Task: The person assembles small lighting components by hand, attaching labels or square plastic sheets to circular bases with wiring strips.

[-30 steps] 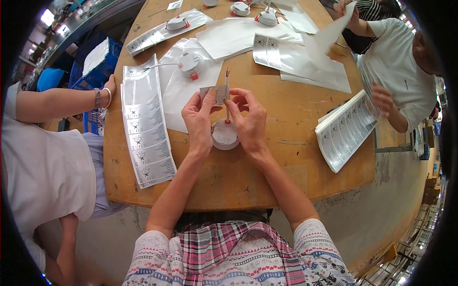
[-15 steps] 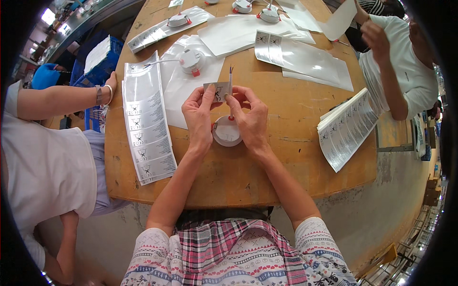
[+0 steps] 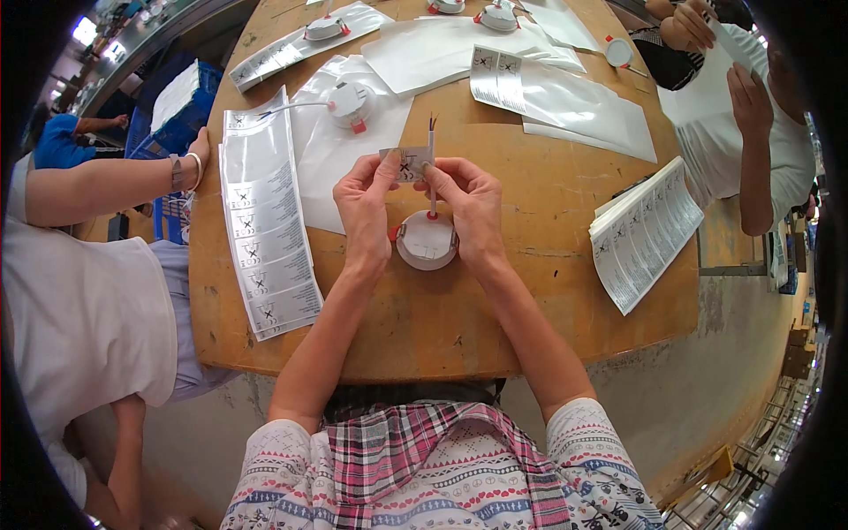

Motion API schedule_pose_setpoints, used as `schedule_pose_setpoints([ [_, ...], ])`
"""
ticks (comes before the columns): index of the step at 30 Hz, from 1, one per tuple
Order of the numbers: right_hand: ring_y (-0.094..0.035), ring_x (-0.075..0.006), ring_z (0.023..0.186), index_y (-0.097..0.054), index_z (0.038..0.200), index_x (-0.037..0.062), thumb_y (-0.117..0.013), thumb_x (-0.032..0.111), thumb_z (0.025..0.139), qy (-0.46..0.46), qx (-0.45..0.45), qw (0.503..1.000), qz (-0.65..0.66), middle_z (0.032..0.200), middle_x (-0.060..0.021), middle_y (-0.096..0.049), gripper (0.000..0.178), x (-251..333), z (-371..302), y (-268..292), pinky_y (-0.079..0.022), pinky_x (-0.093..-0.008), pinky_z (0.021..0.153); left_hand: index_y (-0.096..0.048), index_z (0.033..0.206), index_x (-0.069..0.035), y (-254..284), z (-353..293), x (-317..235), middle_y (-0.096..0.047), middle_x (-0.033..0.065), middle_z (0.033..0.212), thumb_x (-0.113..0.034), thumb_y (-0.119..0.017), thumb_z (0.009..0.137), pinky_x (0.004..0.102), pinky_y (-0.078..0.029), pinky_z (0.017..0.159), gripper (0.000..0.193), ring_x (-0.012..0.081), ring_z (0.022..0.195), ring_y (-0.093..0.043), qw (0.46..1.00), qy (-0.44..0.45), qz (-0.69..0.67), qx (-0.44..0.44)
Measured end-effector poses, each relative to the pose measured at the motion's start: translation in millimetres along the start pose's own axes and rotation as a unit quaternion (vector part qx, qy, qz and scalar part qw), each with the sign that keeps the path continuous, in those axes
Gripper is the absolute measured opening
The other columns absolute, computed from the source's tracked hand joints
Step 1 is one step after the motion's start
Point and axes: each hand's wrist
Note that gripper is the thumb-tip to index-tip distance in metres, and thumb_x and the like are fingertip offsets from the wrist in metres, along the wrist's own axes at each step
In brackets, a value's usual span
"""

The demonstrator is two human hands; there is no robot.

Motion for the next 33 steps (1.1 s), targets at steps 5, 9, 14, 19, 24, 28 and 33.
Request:
schedule_pose_setpoints([
  [5,-0.056,-0.0078,0.069,-0.064,0.092,-0.0004,-0.065,0.013,0.083,-0.063,0.031,0.997,0.033,0.079,-0.0023,-0.063,0.016,4.7,1.9,7.7,-0.044,-0.0210,0.063,-0.067,0.084,-0.001,-0.7,-0.2,-2.5,-0.062,-0.0011,0.073,-0.019,-0.062,0.087,0.0210,-0.039,0.064,0.019,0.0045,0.067,-0.048,0.999,0.030,-0.006,-0.008],
  [9,-0.055,-0.0073,0.071,-0.064,0.091,-0.0004,-0.066,0.014,0.083,0.000,0.036,0.999,0.002,0.079,-0.0015,-0.063,0.016,4.2,5.9,9.9,-0.043,-0.0204,0.065,-0.067,0.085,-0.006,-2.9,-0.1,-3.4,-0.063,-0.0008,0.075,-0.018,-0.062,0.087,0.0203,-0.041,0.063,0.014,0.0049,0.066,-0.052,0.999,0.033,0.009,0.019],
  [14,-0.053,-0.0068,0.064,-0.064,0.087,-0.0033,-0.066,0.015,0.082,0.097,0.008,0.991,-0.096,0.075,-0.0044,-0.061,0.019,6.9,5.8,6.2,-0.041,-0.0207,0.044,-0.068,0.089,-0.004,-3.5,-1.9,-4.7,-0.064,0.0002,0.077,-0.018,-0.062,0.087,0.0211,-0.042,0.065,0.016,0.0061,0.067,-0.053,0.999,0.012,0.025,0.034],
  [19,-0.056,-0.0100,0.069,-0.064,0.086,-0.0027,-0.066,0.016,0.081,0.051,0.010,0.996,-0.071,0.076,-0.0056,-0.062,0.019,1.0,10.0,9.5,-0.044,-0.0246,0.053,-0.068,0.089,-0.002,-0.6,1.8,-4.5,-0.065,0.0015,0.077,-0.018,-0.064,0.086,0.0219,-0.043,0.067,0.017,0.0069,0.068,-0.054,0.999,0.038,0.009,0.029],
  [24,-0.058,-0.0126,0.075,-0.062,0.086,-0.0024,-0.065,0.017,0.082,0.015,0.022,0.999,-0.024,0.077,-0.0066,-0.062,0.020,-1.6,11.4,13.4,-0.046,-0.0281,0.064,-0.068,0.088,-0.001,1.0,6.1,-2.6,-0.065,0.0018,0.075,-0.018,-0.064,0.085,0.0214,-0.043,0.064,0.018,0.0064,0.066,-0.054,0.997,0.052,0.026,0.044],
  [28,-0.059,-0.0128,0.069,-0.060,0.085,-0.0039,-0.064,0.018,0.083,0.050,0.017,0.997,-0.062,0.076,-0.0077,-0.062,0.023,3.3,11.8,11.9,-0.046,-0.0272,0.058,-0.068,0.086,-0.003,1.7,4.7,-1.4,-0.065,0.0007,0.077,-0.020,-0.063,0.086,0.0212,-0.043,0.066,0.018,0.0057,0.067,-0.054,0.993,0.062,0.066,0.080],
  [33,-0.059,-0.0133,0.063,-0.058,0.082,-0.0046,-0.063,0.018,0.084,0.084,-0.025,0.990,-0.106,0.074,-0.0083,-0.061,0.024,1.5,12.2,11.6,-0.046,-0.0262,0.054,-0.067,0.088,0.000,-1.6,2.3,0.1,-0.065,0.0021,0.077,-0.020,-0.063,0.085,0.0213,-0.044,0.065,0.020,0.0066,0.067,-0.054,0.990,0.105,-0.012,0.094],
])
Point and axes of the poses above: each hand's wrist, its own z-axis towards the middle knuckle, its own y-axis out of the back of the hand, x = y × z
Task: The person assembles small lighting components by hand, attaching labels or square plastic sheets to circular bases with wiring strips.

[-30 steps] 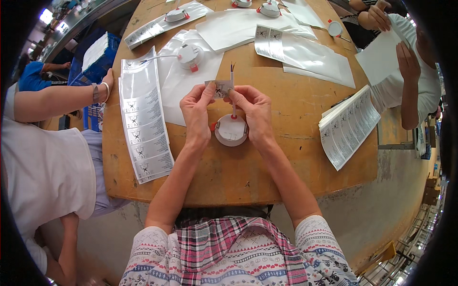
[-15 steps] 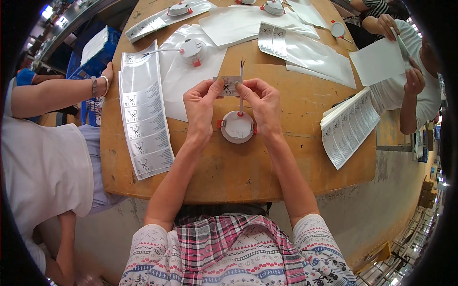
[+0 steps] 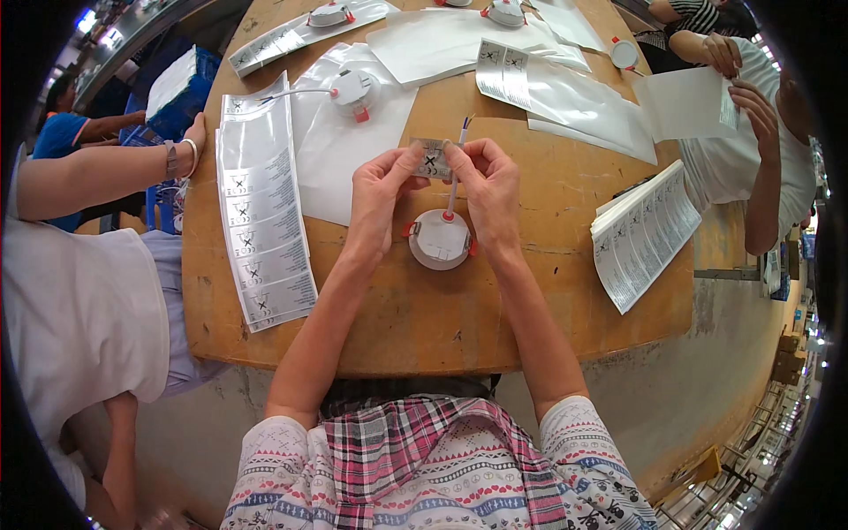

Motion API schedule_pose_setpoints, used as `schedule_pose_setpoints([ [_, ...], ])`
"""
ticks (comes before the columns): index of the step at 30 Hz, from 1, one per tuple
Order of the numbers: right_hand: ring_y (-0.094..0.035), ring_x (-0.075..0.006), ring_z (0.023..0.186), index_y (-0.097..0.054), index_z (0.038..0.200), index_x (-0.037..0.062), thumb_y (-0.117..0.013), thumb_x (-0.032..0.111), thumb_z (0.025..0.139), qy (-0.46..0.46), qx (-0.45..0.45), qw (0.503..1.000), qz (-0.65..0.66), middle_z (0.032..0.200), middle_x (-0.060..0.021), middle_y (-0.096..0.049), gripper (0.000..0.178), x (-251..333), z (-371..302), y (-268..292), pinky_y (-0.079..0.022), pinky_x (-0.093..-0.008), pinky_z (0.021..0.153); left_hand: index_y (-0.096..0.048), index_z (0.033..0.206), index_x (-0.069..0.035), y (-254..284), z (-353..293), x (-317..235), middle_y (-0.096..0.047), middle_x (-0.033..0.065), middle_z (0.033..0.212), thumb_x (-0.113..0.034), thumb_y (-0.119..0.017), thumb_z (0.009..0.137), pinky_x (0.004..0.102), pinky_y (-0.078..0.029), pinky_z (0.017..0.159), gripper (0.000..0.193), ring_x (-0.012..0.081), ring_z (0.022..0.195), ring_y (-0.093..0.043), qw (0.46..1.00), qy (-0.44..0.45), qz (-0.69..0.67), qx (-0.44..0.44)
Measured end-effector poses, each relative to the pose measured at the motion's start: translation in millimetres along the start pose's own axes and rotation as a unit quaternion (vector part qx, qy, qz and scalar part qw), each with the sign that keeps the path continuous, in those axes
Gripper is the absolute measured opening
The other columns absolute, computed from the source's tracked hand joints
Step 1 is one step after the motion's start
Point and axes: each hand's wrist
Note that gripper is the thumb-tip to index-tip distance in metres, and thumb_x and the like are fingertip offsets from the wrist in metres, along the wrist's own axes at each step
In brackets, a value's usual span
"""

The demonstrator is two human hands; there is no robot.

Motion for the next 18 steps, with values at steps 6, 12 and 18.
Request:
schedule_pose_setpoints([
  [6,-0.058,-0.0138,0.065,-0.057,0.079,-0.0041,-0.064,0.017,0.083,0.006,-0.050,0.999,-0.016,0.071,-0.0085,-0.060,0.023,-7.4,-1.0,-1.1,-0.046,-0.0281,0.059,-0.065,0.088,0.002,3.8,-2.2,-6.5,-0.065,0.0046,0.078,-0.016,-0.062,0.083,0.0211,-0.046,0.067,0.019,0.0081,0.069,-0.056,0.995,0.077,0.016,0.056],
  [12,-0.056,-0.0132,0.065,-0.057,0.077,-0.0038,-0.064,0.017,0.083,0.008,-0.068,0.997,-0.026,0.071,-0.0085,-0.059,0.022,-7.5,-1.7,-0.1,-0.046,-0.0284,0.060,-0.062,0.084,0.000,1.5,-3.3,-15.5,-0.062,0.0044,0.073,-0.016,-0.059,0.082,0.0202,-0.046,0.063,0.017,0.0075,0.066,-0.055,0.987,0.141,0.022,0.079],
  [18,-0.055,-0.0128,0.065,-0.056,0.077,-0.0036,-0.064,0.016,0.083,0.003,-0.058,0.998,-0.020,0.071,-0.0083,-0.059,0.022,-6.3,-2.1,-2.5,-0.046,-0.0280,0.060,-0.061,0.080,0.000,8.9,-2.5,-11.7,-0.061,0.0042,0.072,-0.017,-0.059,0.082,0.0169,-0.042,0.054,0.017,0.0054,0.059,-0.053,0.985,0.147,0.011,0.084],
])
Point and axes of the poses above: each hand's wrist, its own z-axis towards the middle knuckle, its own y-axis out of the back of the hand, x = y × z
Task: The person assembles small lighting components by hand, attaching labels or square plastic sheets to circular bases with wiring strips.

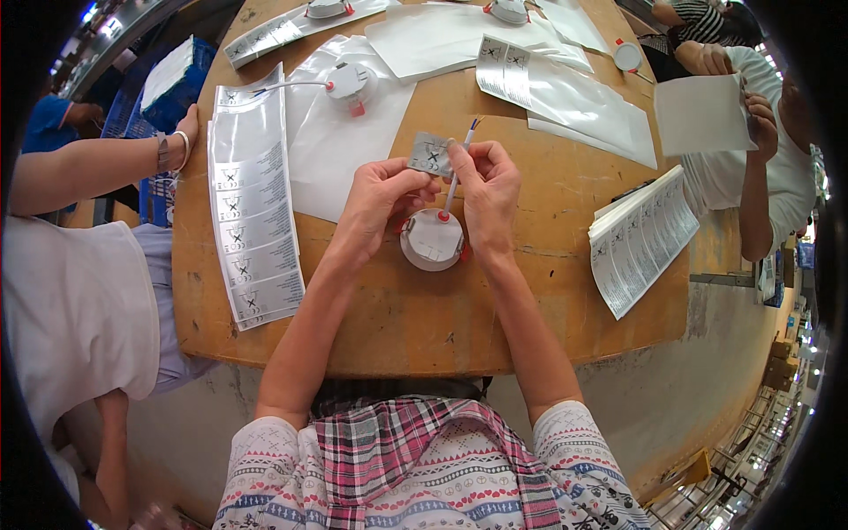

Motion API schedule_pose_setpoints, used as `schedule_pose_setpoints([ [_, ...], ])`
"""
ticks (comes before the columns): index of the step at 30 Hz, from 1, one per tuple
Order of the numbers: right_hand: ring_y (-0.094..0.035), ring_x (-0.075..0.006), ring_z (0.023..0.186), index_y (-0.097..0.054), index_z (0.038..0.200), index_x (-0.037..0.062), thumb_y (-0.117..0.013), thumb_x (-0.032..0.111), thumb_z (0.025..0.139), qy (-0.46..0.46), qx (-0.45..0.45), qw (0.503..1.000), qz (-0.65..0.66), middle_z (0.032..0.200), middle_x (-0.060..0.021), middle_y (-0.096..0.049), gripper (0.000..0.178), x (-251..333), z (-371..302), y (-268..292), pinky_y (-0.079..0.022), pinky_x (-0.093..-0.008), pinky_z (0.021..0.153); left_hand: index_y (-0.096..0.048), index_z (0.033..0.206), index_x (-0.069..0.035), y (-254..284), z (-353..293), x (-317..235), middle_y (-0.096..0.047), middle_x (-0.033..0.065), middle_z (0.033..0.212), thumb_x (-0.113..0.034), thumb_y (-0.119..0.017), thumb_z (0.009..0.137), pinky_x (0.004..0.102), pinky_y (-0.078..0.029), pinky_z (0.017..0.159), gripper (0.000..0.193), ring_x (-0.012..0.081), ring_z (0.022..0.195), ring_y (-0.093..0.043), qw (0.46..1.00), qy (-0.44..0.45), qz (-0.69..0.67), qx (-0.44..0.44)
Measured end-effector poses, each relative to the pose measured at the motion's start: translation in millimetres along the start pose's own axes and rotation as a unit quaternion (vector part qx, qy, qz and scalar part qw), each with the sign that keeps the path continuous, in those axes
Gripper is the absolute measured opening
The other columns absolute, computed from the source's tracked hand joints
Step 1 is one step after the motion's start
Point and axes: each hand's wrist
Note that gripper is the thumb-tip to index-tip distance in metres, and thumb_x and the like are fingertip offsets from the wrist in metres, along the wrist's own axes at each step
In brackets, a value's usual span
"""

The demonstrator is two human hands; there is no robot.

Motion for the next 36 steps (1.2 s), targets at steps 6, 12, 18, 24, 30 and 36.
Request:
schedule_pose_setpoints([
  [6,-0.055,-0.0116,0.063,-0.057,0.078,-0.0034,-0.064,0.015,0.083,0.022,0.003,1.000,0.014,0.070,-0.0067,-0.059,0.021,-0.6,0.0,2.4,-0.045,-0.0268,0.058,-0.061,0.082,0.001,-3.5,2.8,3.8,-0.061,0.0050,0.073,-0.013,-0.058,0.082,0.0183,-0.044,0.055,0.014,0.0064,0.061,-0.055,1.000,-0.009,-0.005,-0.014],
  [12,-0.054,-0.0103,0.063,-0.057,0.078,-0.0028,-0.063,0.017,0.085,-0.008,0.004,0.998,0.055,0.071,-0.0056,-0.059,0.022,3.5,0.8,5.2,-0.044,-0.0259,0.058,-0.061,0.092,0.001,-2.0,3.0,2.6,-0.062,0.0048,0.075,-0.014,-0.059,0.083,0.0195,-0.045,0.061,0.018,0.0076,0.064,-0.056,0.998,-0.039,-0.041,-0.029],
  [18,-0.056,-0.0108,0.063,-0.058,0.080,-0.0024,-0.061,0.019,0.087,-0.006,0.034,0.998,0.047,0.072,-0.0059,-0.061,0.023,-0.5,-3.3,2.9,-0.044,-0.0246,0.057,-0.064,0.090,0.001,-10.4,3.6,9.0,-0.063,0.0032,0.073,-0.019,-0.063,0.085,0.0208,-0.045,0.062,0.021,0.0073,0.062,-0.054,0.990,-0.116,0.027,-0.069],
  [24,-0.055,-0.0112,0.064,-0.059,0.085,-0.0027,-0.057,0.024,0.090,-0.062,0.064,0.994,0.058,0.072,-0.0061,-0.061,0.027,5.5,-3.0,1.4,-0.044,-0.0250,0.059,-0.066,0.084,0.001,-7.8,5.5,10.9,-0.063,0.0039,0.069,-0.018,-0.063,0.086,0.0212,-0.045,0.060,0.020,0.0072,0.060,-0.053,0.984,-0.138,0.065,-0.087],
  [30,-0.052,-0.0096,0.062,-0.060,0.081,-0.0033,-0.058,0.026,0.089,-0.039,0.067,0.997,0.024,0.070,-0.0039,-0.059,0.030,-1.3,3.3,6.6,-0.042,-0.0243,0.059,-0.067,0.089,-0.001,-10.3,3.1,8.7,-0.065,0.0039,0.074,-0.025,-0.060,0.088,0.0209,-0.044,0.062,0.025,0.0062,0.064,-0.055,0.990,-0.113,0.053,-0.066],
  [36,-0.051,-0.0083,0.062,-0.060,0.074,-0.0033,-0.061,0.022,0.087,-0.044,0.048,0.997,0.039,0.066,-0.0027,-0.058,0.028,-1.6,3.4,6.2,-0.042,-0.0241,0.058,-0.066,0.087,0.000,-7.3,2.9,8.5,-0.066,0.0066,0.074,-0.026,-0.060,0.088,0.0210,-0.046,0.063,0.027,0.0077,0.064,-0.057,0.994,-0.098,0.012,-0.056],
])
Point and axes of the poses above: each hand's wrist, its own z-axis towards the middle knuckle, its own y-axis out of the back of the hand, x = y × z
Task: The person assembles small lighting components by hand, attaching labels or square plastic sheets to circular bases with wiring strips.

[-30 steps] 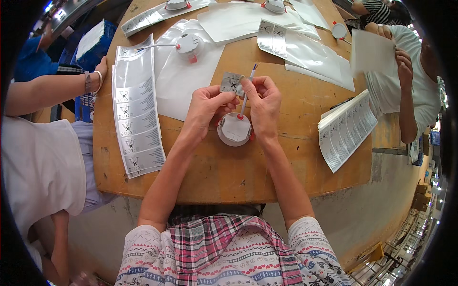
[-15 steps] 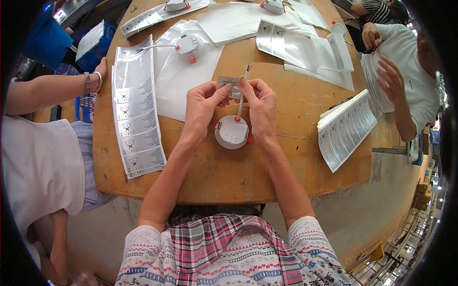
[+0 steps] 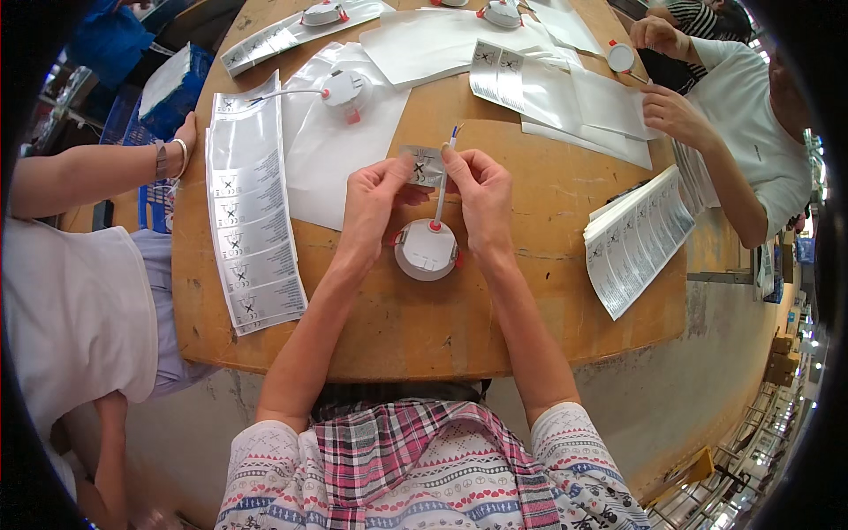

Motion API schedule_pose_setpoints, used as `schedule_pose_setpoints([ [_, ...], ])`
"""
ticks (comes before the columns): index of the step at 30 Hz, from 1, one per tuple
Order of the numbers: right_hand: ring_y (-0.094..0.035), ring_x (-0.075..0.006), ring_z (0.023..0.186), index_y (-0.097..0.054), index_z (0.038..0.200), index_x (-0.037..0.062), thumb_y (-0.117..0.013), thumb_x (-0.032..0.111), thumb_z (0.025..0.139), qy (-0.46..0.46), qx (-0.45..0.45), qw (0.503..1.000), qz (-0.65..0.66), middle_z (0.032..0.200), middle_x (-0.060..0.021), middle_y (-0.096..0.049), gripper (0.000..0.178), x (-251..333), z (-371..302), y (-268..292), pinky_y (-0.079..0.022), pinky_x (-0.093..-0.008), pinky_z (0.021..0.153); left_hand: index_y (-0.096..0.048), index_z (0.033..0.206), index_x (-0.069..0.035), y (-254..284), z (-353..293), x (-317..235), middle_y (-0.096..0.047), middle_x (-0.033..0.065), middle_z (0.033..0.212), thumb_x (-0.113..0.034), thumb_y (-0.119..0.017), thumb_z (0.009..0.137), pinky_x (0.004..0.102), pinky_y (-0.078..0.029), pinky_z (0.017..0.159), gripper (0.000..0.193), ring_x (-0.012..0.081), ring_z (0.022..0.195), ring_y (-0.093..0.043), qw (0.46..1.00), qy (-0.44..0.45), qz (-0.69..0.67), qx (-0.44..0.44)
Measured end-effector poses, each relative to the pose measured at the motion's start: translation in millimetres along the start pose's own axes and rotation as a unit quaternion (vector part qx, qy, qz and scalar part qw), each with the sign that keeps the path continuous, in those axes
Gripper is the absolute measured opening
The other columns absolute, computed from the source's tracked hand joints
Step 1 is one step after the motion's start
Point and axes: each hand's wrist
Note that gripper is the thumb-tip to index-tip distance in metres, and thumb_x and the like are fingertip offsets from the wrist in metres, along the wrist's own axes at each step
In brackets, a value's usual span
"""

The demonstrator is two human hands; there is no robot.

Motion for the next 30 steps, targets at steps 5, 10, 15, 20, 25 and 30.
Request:
schedule_pose_setpoints([
  [5,-0.051,-0.0089,0.061,-0.061,0.075,-0.0031,-0.061,0.021,0.086,0.015,-0.018,1.000,-0.012,0.068,-0.0034,-0.059,0.026,4.1,-1.1,0.7,-0.042,-0.0238,0.058,-0.066,0.086,0.002,0.8,0.0,-1.2,-0.066,0.0080,0.074,-0.021,-0.060,0.088,0.0209,-0.048,0.063,0.024,0.0088,0.064,-0.059,0.997,0.003,0.077,0.016],
  [10,-0.052,-0.0088,0.062,-0.061,0.076,-0.0033,-0.061,0.020,0.086,-0.001,-0.005,1.000,-0.002,0.069,-0.0038,-0.060,0.026,-1.2,5.6,8.5,-0.043,-0.0236,0.058,-0.059,0.103,0.006,2.3,0.3,-5.3,-0.066,0.0112,0.087,-0.012,-0.061,0.084,0.0228,-0.051,0.069,0.027,0.0115,0.074,-0.063,0.998,0.063,-0.017,0.026],
  [15,-0.052,-0.0090,0.062,-0.061,0.077,-0.0037,-0.061,0.020,0.086,-0.008,0.008,1.000,-0.002,0.069,-0.0044,-0.060,0.025,1.3,3.0,3.5,-0.043,-0.0239,0.058,-0.045,0.120,0.009,3.2,1.6,-5.5,-0.065,0.0154,0.092,-0.009,-0.062,0.080,0.0252,-0.054,0.074,0.047,0.0158,0.079,-0.065,1.000,0.014,0.003,0.026],
  [20,-0.054,-0.0097,0.064,-0.061,0.077,-0.0042,-0.061,0.020,0.085,-0.014,0.014,0.999,-0.028,0.070,-0.0056,-0.061,0.025,-1.6,3.8,6.8,-0.045,-0.0246,0.058,-0.041,0.122,0.010,9.4,3.0,-8.2,-0.064,0.0176,0.092,-0.006,-0.061,0.080,0.0265,-0.056,0.074,0.050,0.0184,0.079,-0.066,0.997,0.056,-0.028,0.052],
  [25,-0.054,-0.0097,0.063,-0.061,0.077,-0.0042,-0.062,0.021,0.085,-0.016,0.014,1.000,-0.018,0.069,-0.0054,-0.060,0.026,-1.1,1.8,4.8,-0.044,-0.0244,0.058,-0.034,0.127,0.012,9.1,3.3,-4.1,-0.063,0.0194,0.095,-0.007,-0.059,0.080,0.0289,-0.056,0.075,0.056,0.0220,0.080,-0.066,0.998,0.051,0.000,0.046],
  [30,-0.052,-0.0096,0.061,-0.061,0.077,-0.0040,-0.062,0.021,0.085,-0.029,0.014,0.999,-0.017,0.068,-0.0048,-0.060,0.026,-2.4,2.6,6.7,-0.043,-0.0242,0.057,-0.029,0.130,0.011,9.0,2.0,-8.8,-0.063,0.0192,0.093,-0.005,-0.058,0.080,0.0292,-0.056,0.075,0.060,0.0217,0.081,-0.066,0.996,0.067,-0.050,0.037],
])
Point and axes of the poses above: each hand's wrist, its own z-axis towards the middle knuckle, its own y-axis out of the back of the hand, x = y × z
